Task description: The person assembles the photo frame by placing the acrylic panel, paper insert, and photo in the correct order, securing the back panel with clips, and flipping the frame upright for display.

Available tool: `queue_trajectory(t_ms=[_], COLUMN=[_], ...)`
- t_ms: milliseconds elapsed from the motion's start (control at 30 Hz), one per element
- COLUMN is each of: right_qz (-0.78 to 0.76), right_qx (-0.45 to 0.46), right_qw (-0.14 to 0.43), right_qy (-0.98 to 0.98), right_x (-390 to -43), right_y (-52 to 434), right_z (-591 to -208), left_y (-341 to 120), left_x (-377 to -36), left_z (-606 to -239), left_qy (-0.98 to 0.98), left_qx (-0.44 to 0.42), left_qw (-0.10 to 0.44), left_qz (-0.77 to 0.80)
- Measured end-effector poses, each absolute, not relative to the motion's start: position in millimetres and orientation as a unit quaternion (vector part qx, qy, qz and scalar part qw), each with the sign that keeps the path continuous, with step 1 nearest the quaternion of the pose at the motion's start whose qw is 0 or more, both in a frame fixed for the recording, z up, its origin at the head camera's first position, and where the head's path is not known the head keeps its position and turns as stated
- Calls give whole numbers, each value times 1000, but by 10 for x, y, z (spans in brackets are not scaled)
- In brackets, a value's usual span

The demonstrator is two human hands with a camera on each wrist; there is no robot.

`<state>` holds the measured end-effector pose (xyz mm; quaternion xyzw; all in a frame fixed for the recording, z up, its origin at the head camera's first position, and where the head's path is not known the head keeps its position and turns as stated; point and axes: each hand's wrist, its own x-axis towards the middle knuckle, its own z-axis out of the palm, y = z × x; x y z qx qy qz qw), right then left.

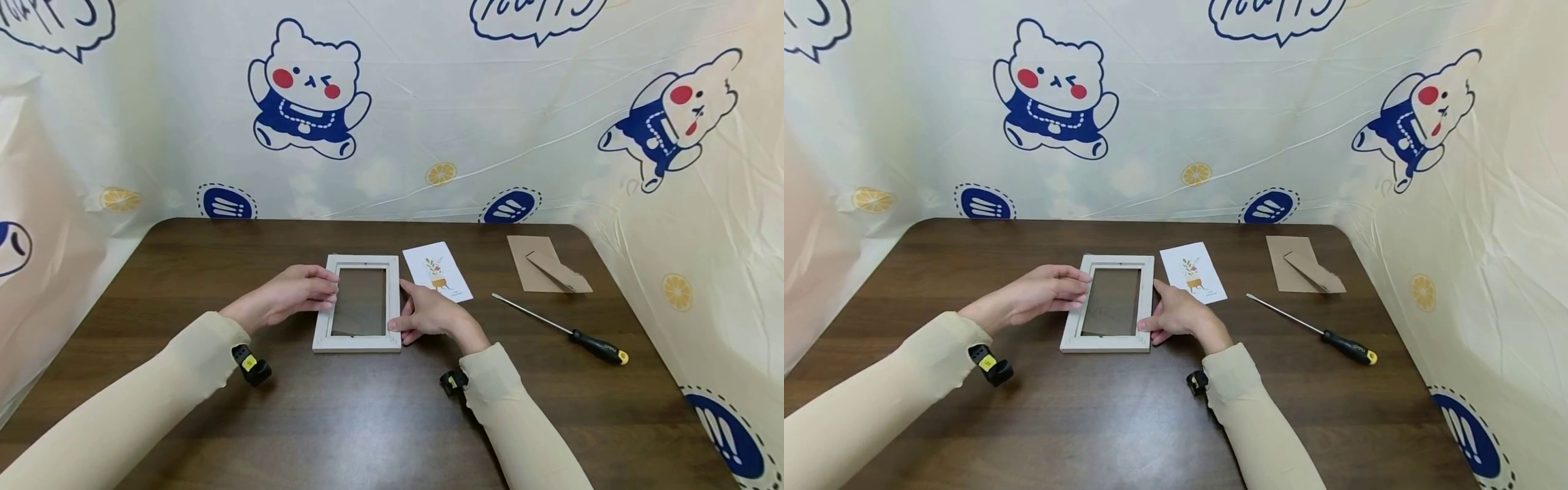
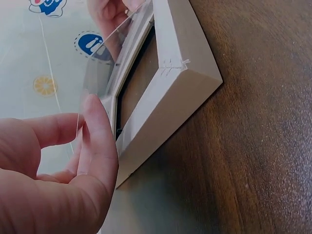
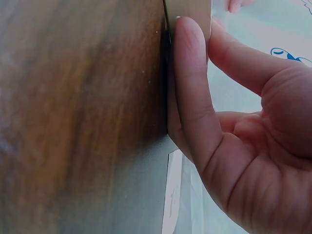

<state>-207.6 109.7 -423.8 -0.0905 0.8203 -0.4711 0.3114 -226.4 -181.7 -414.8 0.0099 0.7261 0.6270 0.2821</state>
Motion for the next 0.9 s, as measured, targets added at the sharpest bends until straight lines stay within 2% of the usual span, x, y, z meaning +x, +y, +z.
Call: queue_trajectory(t_ms=[567,900], right_qz=[-466,-468], right_qx=[-94,-95], right_qw=[311,310], right_qy=[823,822], right_x=[-2093,-2087], right_y=[1111,1113], right_z=[-4243,-4234], left_y=[-1745,-1698], left_x=[-2289,-2287], left_z=[-4151,-4137], left_qy=[732,775], left_qx=[8,13], left_qw=[287,268], left_qz=[617,572])
